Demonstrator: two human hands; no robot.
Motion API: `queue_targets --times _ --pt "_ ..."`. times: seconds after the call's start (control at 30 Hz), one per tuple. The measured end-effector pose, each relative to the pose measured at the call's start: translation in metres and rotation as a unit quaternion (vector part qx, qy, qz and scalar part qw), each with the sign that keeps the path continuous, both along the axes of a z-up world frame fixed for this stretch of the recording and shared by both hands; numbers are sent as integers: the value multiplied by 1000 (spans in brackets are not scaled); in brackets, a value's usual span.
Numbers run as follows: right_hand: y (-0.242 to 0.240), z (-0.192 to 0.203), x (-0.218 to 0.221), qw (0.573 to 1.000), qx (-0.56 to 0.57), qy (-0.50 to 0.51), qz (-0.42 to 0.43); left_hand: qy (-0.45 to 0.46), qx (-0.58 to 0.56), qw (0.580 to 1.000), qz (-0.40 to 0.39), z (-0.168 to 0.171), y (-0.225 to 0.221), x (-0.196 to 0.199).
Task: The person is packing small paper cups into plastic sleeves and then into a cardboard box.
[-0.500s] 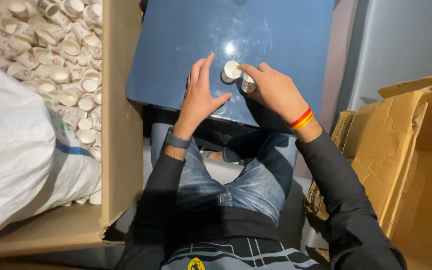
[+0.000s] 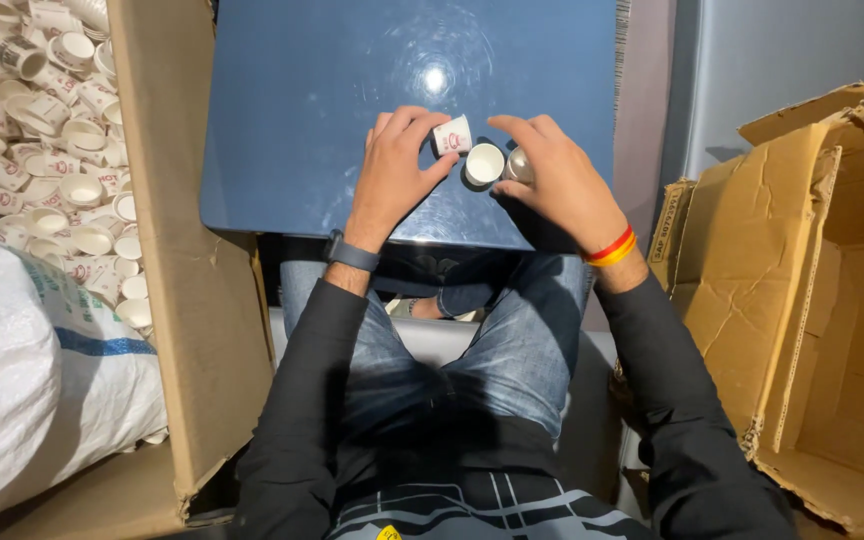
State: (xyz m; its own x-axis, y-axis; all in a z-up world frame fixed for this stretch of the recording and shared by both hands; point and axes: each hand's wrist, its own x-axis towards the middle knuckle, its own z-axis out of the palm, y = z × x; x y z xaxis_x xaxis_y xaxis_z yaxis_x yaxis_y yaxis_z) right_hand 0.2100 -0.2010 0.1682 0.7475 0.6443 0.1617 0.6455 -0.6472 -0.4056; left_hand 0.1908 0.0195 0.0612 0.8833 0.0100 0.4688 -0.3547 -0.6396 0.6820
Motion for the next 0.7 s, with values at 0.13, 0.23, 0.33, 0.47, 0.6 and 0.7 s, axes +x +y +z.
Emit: queue_targets --times 0.13,0.23,0.33,0.47,0.6,0.7 --pt "-24 -11 6 999 34 3 -9 -14 -70 997 12 2 2 -3" --pt "-27 -4 6 998 26 42 -38 67 -188 980 1 4 8 1" --pt "-25 -1 3 999 19 26 -40 39 -187 981 -12 2 9 1" --pt "-16 5 2 997 56 -29 -38 55 -195 979 -13 -5 5 0" --pt "-3 16 4 990 120 -48 -56 -14 19 997 71 -23 -3 4" --pt "8 22 1 990 122 -58 -46 -16 44 994 95 -23 -4 4"
